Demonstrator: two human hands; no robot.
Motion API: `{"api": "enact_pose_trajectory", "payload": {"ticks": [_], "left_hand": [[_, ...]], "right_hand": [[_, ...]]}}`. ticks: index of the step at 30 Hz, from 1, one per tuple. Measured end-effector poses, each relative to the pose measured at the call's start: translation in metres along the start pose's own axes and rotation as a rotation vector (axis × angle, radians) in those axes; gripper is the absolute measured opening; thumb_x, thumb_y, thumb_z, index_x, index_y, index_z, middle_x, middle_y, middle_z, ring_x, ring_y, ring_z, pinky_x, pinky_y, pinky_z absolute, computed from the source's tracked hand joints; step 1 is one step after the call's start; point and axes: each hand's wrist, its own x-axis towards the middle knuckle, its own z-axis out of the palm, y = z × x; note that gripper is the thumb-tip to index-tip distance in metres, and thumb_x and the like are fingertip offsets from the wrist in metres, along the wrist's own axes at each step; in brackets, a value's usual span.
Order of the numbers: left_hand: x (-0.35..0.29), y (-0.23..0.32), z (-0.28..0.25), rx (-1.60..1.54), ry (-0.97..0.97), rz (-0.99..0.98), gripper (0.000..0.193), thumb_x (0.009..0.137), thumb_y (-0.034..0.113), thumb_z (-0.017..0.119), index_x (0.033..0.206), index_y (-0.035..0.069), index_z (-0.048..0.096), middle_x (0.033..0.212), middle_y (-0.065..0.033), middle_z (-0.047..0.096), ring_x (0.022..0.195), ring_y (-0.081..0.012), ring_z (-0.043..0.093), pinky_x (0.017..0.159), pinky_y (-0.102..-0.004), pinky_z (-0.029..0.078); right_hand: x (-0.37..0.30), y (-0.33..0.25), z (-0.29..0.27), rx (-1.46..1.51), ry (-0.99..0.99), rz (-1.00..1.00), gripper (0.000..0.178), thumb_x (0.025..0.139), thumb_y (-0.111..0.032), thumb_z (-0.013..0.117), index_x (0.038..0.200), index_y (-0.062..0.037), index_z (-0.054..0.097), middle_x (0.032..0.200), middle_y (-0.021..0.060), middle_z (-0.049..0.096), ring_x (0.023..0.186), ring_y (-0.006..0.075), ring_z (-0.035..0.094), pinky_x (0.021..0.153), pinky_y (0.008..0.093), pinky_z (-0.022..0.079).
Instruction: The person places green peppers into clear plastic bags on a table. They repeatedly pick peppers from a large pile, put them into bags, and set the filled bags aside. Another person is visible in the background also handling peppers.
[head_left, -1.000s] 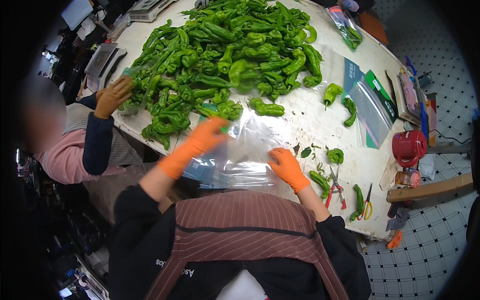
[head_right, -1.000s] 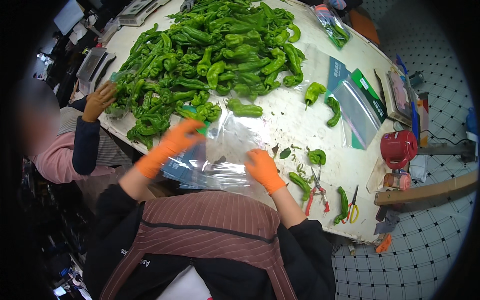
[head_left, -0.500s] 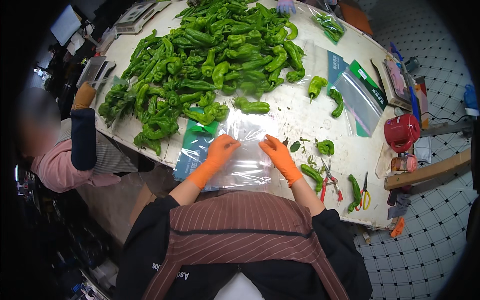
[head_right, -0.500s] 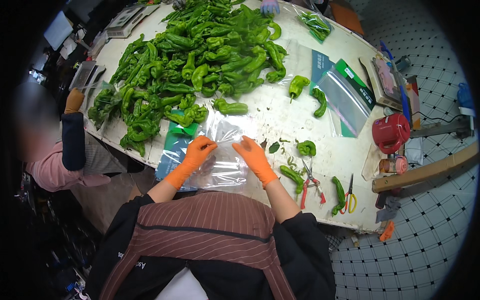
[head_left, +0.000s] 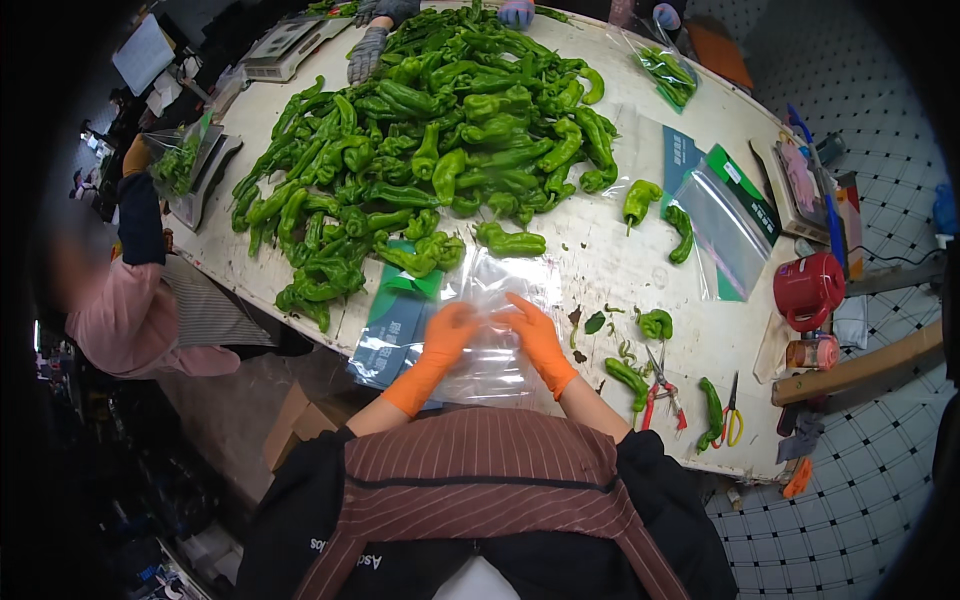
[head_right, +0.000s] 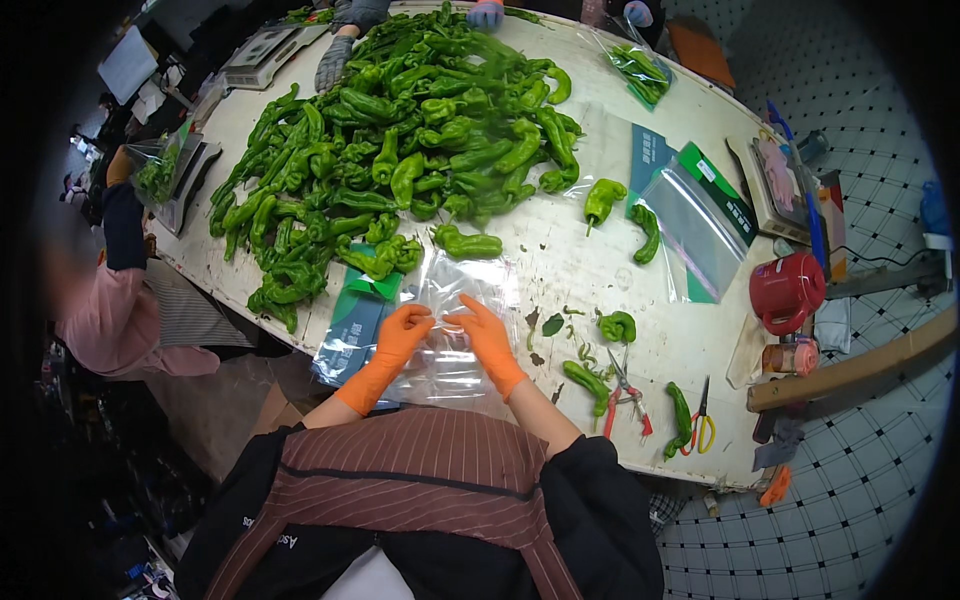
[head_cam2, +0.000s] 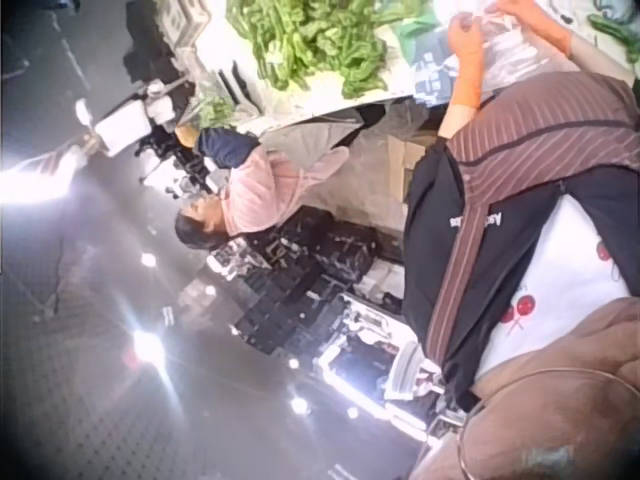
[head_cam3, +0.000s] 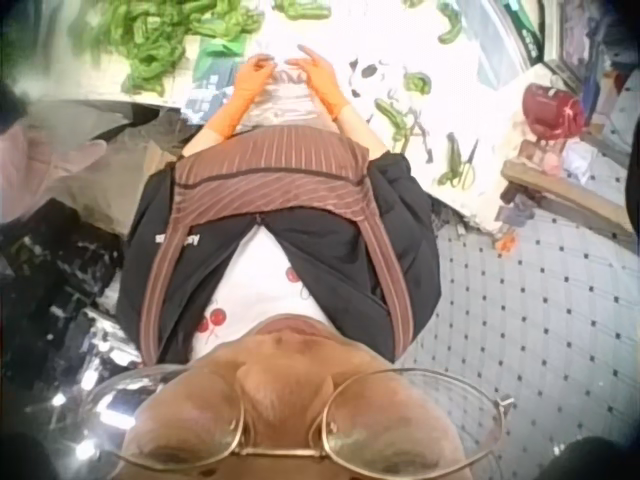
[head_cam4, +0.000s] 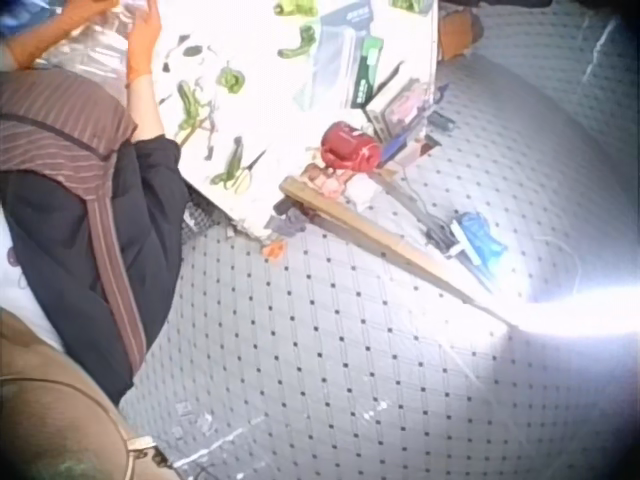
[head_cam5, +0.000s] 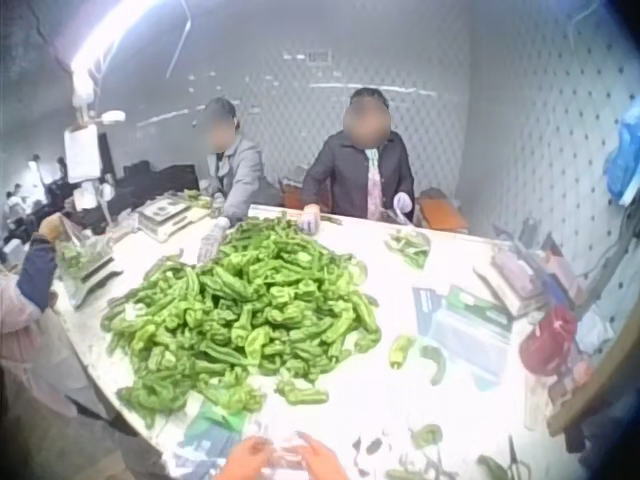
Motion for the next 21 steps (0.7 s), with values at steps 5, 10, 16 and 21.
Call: {"api": "enact_pose_trajectory", "payload": {"ticks": [5,10,16,21], "left_hand": [[0.019,-0.029,-0.038,-0.100,0.173,-0.079,0.019,0.085,0.009,0.069,0.099,-0.002,0.063,0.077,-0.0024,0.061,0.065,-0.0089,0.055,0.060,-0.0227,0.046],[0.021,-0.033,-0.042,-0.061,0.080,-0.080,0.018,0.086,0.010,0.069,0.098,-0.002,0.063,0.078,-0.0029,0.062,0.063,-0.0091,0.055,0.059,-0.0232,0.046],[0.021,-0.034,-0.041,-0.055,0.081,-0.075,0.016,0.085,0.011,0.068,0.096,0.000,0.064,0.075,-0.0032,0.063,0.065,-0.0105,0.058,0.059,-0.0239,0.047],[0.020,-0.035,-0.044,-0.129,0.053,-0.096,0.020,0.085,0.012,0.070,0.098,-0.001,0.063,0.080,-0.0029,0.062,0.065,-0.0100,0.057,0.060,-0.0227,0.047]], "right_hand": [[0.012,-0.006,-0.057,-0.263,0.199,-0.026,0.050,0.094,-0.013,0.053,0.141,0.0012,0.040,0.107,0.0153,0.068,0.085,0.0187,0.066,0.084,0.0279,0.050],[0.068,-0.082,-0.046,-0.537,0.324,-0.472,0.071,0.080,-0.017,0.073,0.142,-0.0076,0.041,0.128,0.0145,0.055,0.114,0.0255,0.054,0.096,0.0352,0.044],[0.155,-0.144,0.003,-1.329,0.221,-0.782,0.081,0.069,-0.018,0.079,0.141,-0.0099,0.042,0.131,0.0161,0.050,0.120,0.0353,0.046,0.099,0.0415,0.041],[0.204,-0.106,-0.017,-0.907,0.244,-0.689,0.059,0.076,-0.023,0.075,0.129,-0.0073,0.054,0.121,0.0141,0.059,0.113,0.0350,0.052,0.094,0.0420,0.044]]}}
